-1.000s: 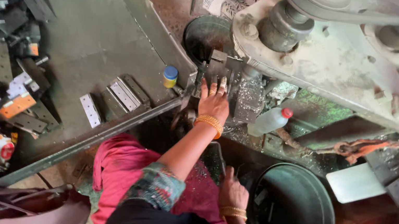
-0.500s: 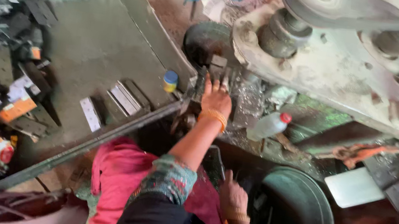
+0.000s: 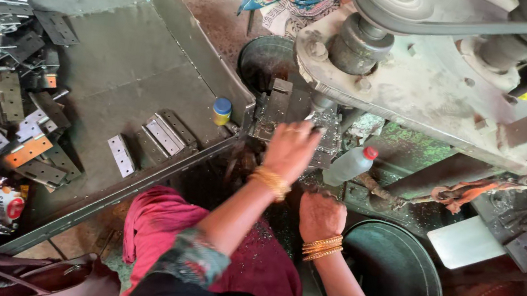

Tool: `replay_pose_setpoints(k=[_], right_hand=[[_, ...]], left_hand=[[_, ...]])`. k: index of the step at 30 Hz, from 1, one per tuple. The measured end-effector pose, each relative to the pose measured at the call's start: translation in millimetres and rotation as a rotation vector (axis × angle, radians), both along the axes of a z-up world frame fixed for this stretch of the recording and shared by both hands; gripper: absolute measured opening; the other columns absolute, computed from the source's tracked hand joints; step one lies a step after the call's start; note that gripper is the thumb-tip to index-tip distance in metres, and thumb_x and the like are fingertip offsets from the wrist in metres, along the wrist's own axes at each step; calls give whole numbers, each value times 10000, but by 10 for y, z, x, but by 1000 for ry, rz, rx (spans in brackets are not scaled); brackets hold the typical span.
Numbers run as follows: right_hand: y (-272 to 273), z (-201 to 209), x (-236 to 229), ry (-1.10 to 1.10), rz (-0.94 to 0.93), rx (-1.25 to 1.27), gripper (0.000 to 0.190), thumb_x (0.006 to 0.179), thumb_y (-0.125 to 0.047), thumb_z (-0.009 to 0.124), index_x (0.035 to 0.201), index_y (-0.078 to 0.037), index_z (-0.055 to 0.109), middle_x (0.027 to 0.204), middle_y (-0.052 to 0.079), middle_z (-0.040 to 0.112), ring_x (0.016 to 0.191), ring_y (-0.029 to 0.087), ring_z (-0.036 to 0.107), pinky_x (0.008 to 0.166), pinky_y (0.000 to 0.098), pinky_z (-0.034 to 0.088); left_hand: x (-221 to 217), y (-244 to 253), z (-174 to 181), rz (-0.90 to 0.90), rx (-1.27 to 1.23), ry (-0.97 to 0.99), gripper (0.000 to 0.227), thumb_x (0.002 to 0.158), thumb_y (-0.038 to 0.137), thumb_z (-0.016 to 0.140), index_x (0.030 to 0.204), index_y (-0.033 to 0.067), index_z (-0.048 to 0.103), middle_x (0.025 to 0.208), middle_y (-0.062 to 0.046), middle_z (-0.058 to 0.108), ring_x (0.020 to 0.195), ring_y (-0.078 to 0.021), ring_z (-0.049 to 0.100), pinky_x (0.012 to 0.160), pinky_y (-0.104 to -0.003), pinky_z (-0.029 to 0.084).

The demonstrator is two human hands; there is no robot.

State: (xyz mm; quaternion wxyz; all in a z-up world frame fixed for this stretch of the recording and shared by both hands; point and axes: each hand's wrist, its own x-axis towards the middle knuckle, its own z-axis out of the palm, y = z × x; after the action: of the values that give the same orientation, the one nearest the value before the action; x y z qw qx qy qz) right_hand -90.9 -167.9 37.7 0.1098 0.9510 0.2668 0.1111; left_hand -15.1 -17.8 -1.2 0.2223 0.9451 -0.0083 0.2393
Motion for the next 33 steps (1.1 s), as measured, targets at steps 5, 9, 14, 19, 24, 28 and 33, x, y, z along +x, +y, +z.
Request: replay_pose_setpoints(k=[5,9,14,19,24,28,33], right_hand=[[-13,-52,-102,-7,17,13,99,809,-127,641,851,-110,729,804,123,753,754,267,759,588,394,586],[7,-26,-16,2,-41,7,160,820,-133,636,946,-76,717,787,120,756,718,268,760,575,387,587],[-44,-235,-100,57,-20,-8,115,898,-123,613,963,-89,701,824,103,756,809,260,756,627,399,585],[-234,-832,-397,-45,-101,77,346,925,-132,582,1250,-30,641,789,108,731,610,266,730,489,389,569],[-397,-1234,-416,450,-293,242,239,945,-225,564,1138,-86,539,841,161,742,772,393,737,652,507,583],[-414,-1208,-233,298,-177,208,241,960,-336,578,1062,-123,526,873,158,749,852,392,737,728,535,585],[-441,-1200,-356,448,-329,284,294,949,-358,587,1134,-134,536,881,171,737,838,420,718,715,548,572]], left_hand=[[168,-202,225,289,-183,361,248,1000,162,569,1127,-11,693,1307,-238,630,1188,-345,607,1030,-458,468],[-296,42,14,207,323,186,328,907,149,596,1153,6,759,1476,-172,562,1337,-302,517,992,-431,371],[-264,58,73,147,303,388,316,954,177,527,1124,59,765,1568,-142,455,1490,-286,357,1201,-531,138],[-27,95,306,169,380,417,335,980,181,502,1183,72,745,1549,-134,485,1502,-285,355,1255,-543,50],[-225,144,200,183,354,326,380,950,192,530,1258,60,707,1531,-121,488,1471,-282,371,1244,-553,37],[-95,168,246,177,255,370,376,960,257,526,1234,85,716,1587,-80,427,1464,-287,364,1238,-547,32],[-25,97,260,209,294,318,373,954,236,512,1234,96,716,1574,-71,432,1433,-278,382,1208,-565,55]])
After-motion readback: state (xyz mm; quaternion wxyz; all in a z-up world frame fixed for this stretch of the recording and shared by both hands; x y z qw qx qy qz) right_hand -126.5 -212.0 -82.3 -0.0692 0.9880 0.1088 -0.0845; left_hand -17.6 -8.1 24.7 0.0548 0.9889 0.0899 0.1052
